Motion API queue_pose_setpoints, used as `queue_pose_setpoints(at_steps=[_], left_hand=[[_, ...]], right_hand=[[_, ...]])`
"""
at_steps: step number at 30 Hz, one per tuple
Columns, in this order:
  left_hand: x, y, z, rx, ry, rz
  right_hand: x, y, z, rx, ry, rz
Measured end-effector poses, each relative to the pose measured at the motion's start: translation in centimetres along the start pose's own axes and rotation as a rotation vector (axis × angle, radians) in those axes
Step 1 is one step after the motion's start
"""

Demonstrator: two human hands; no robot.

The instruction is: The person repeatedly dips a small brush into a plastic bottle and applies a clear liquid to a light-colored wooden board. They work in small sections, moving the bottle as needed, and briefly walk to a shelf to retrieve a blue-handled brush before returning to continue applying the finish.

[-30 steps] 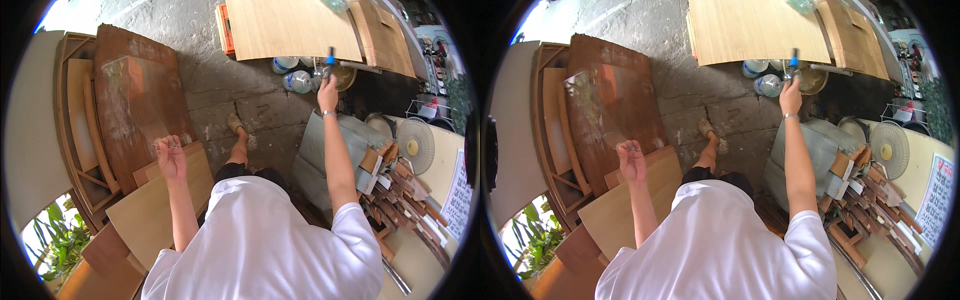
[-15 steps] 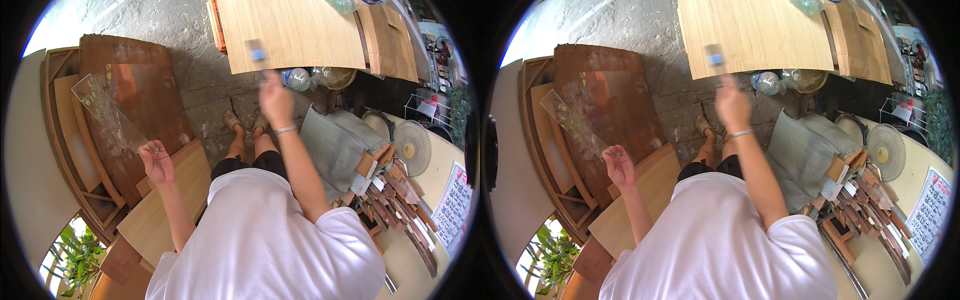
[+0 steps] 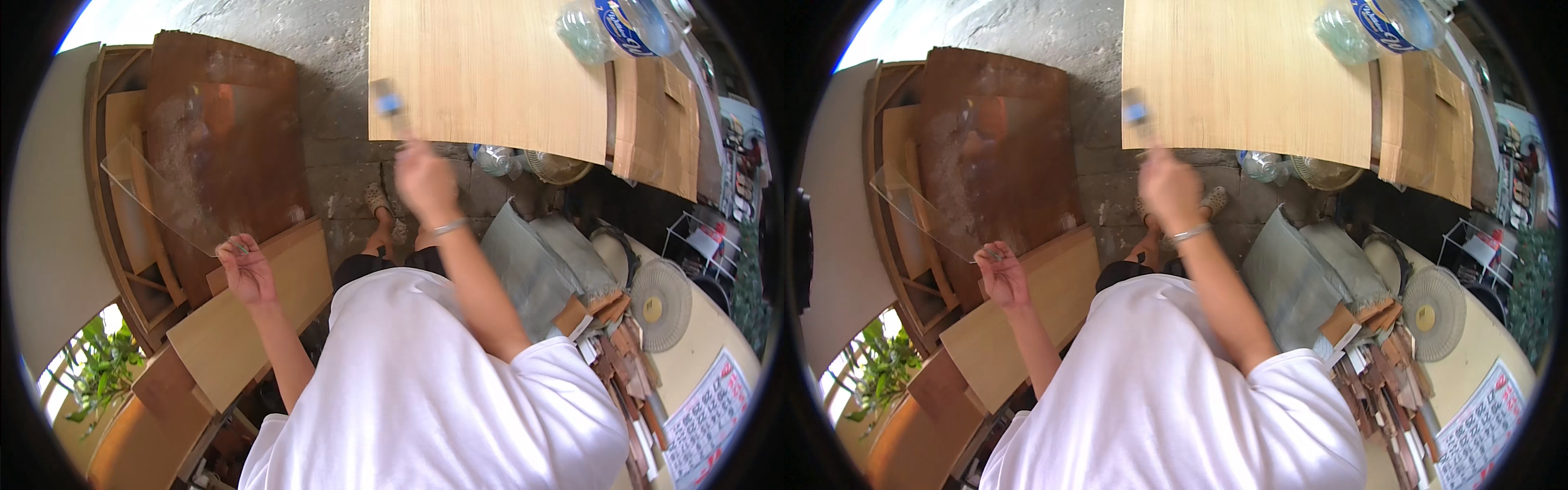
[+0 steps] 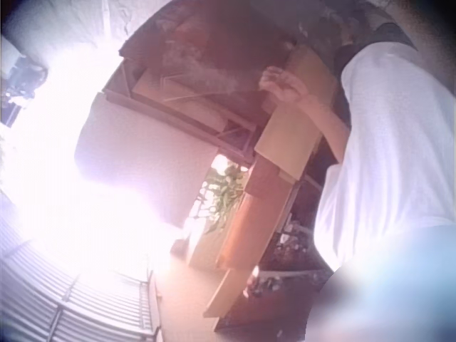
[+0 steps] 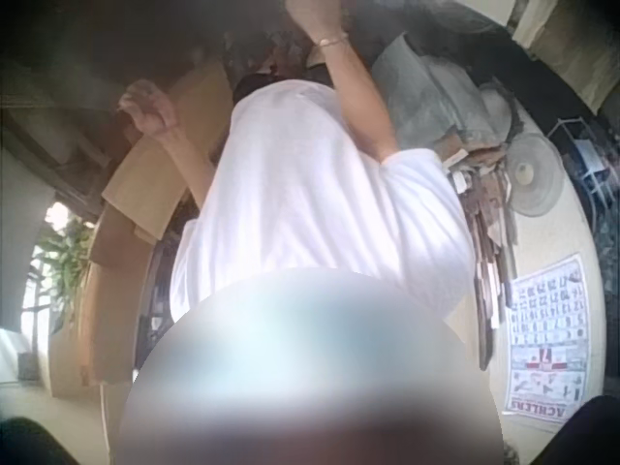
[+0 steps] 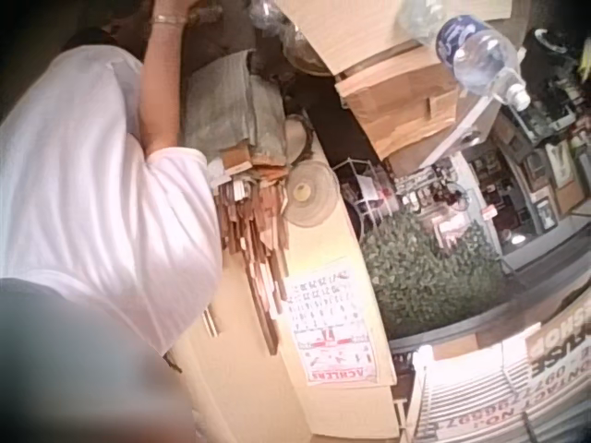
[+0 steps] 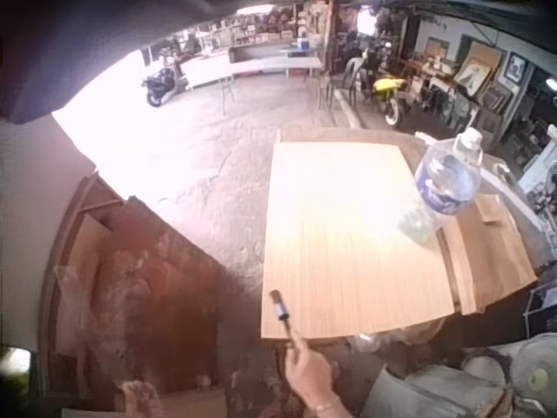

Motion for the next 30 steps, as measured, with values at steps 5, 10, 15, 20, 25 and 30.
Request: queue_pose_setpoints(at_steps=[5,10,15,20,25,30], left_hand=[[2.9,-2.0,-3.9,-0.150,-0.021,-0.066],[5.8,-5.2,-5.2,-0.027,0.003,-0.065],[6.3,-3.8,-6.1,-0.147,-0.013,-0.112],[6.4,-1.8,-4.0,-0.096,0.018,-0.120],[5.5,-1.0,-0.8,-0.018,0.076,-0.100],[3.3,1.0,0.7,-0.087,0.053,-0.119]], right_hand=[[-15.5,17.9,1.7,-0.371,-0.480,-0.491],[-3.0,-1.4,4.7,0.321,0.029,-0.175],[1.1,-0.3,8.7,-0.087,0.306,0.164],[-19.5,18.5,9.7,-0.534,-0.455,-0.478],[-10.5,2.5,11.8,-0.194,-0.245,0.105],[-0.1,-5.2,10.2,0.249,-0.044,0.085]])
Point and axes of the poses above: each hand's wrist, its own z-axis towards the middle knuckle, its own y-axis out of the back of the hand, x = y × z, the point moved 8 cm from there along z, towards the middle knuckle, and after that the axes turned 7 degrees about y, right-handed, at the moved point
